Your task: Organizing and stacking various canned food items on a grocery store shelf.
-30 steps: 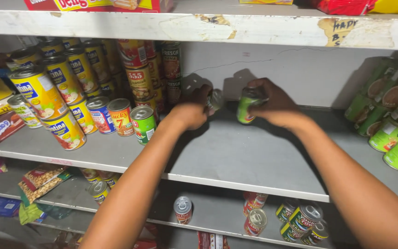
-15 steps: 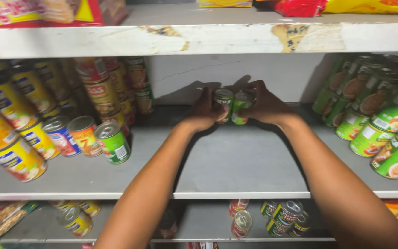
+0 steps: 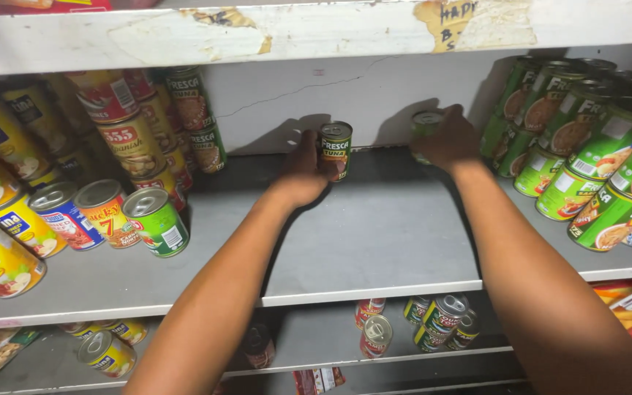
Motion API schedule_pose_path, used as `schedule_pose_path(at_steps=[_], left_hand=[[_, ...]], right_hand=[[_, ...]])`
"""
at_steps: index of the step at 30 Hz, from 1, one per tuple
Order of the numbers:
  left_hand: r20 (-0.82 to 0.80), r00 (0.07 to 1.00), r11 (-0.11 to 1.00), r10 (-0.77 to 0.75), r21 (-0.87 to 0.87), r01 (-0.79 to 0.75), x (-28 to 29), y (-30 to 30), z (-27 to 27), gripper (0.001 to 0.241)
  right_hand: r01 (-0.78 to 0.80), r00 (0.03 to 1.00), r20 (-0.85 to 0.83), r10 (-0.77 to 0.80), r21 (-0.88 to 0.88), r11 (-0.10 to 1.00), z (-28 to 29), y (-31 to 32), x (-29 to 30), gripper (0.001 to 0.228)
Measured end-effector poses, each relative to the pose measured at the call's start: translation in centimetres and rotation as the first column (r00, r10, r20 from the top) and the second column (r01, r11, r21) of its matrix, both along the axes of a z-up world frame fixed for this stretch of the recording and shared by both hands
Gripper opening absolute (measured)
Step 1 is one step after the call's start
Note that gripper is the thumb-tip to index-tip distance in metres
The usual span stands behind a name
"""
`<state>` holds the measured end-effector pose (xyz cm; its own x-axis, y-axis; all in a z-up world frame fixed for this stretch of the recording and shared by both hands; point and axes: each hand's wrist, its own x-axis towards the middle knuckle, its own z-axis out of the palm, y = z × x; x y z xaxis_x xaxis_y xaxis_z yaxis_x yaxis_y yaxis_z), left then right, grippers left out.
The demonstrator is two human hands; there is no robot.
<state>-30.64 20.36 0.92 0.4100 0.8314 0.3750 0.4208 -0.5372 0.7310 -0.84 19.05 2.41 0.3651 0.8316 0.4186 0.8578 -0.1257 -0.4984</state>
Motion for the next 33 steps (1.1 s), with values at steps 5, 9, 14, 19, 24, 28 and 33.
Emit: schedule_pose_path(at_steps=[5,9,14,19,24,28,33], left_hand=[[0.006,1.000,0.999,-0.011,0.039,0.011,0.4,0.8,-0.8,0.067],[-0.001,1.000,0.996,-0.011,0.090,0.011,0.5,1.5,-1.3,0.065],[0.007,1.000,0.999,-0.024,0.039,0.024,0.8,0.7,-0.8,0.065],[0.029,0.999,0.999,-0.019,0.028,0.018,0.7,1.1,-1.1,0.066],[0.023,0.999,0.999,-0.042,0.032,0.041,0.7,0.9,-0.9,0.061],[0.022,0.999,0.999,-0.044,0.006,0.044,0.7,0.5,-0.7,0.059],[0.056,0.996,0.998,-0.066,0.015,0.066,0.8,1.2,-1.4,0.059]], right_hand=[[0.164,0.973,0.136,-0.186,0.160,0.973,-6.1,5.8,6.7,0.099],[0.201,0.946,0.178,-0.271,0.333,0.921,-6.2,4.5,6.1,0.127],[0.268,0.962,0.061,-0.267,-0.002,0.963,-4.5,2.1,4.6,0.091],[0.328,0.945,-0.001,-0.328,-0.030,0.944,-5.2,2.2,5.3,0.066],[0.414,0.910,-0.098,-0.404,0.123,0.902,-6.1,3.1,6.7,0.056],[0.415,0.907,-0.141,-0.397,0.137,0.899,-7.0,3.7,7.2,0.048],[0.448,0.894,-0.073,-0.443,0.212,0.869,-6.8,3.7,6.5,0.053]])
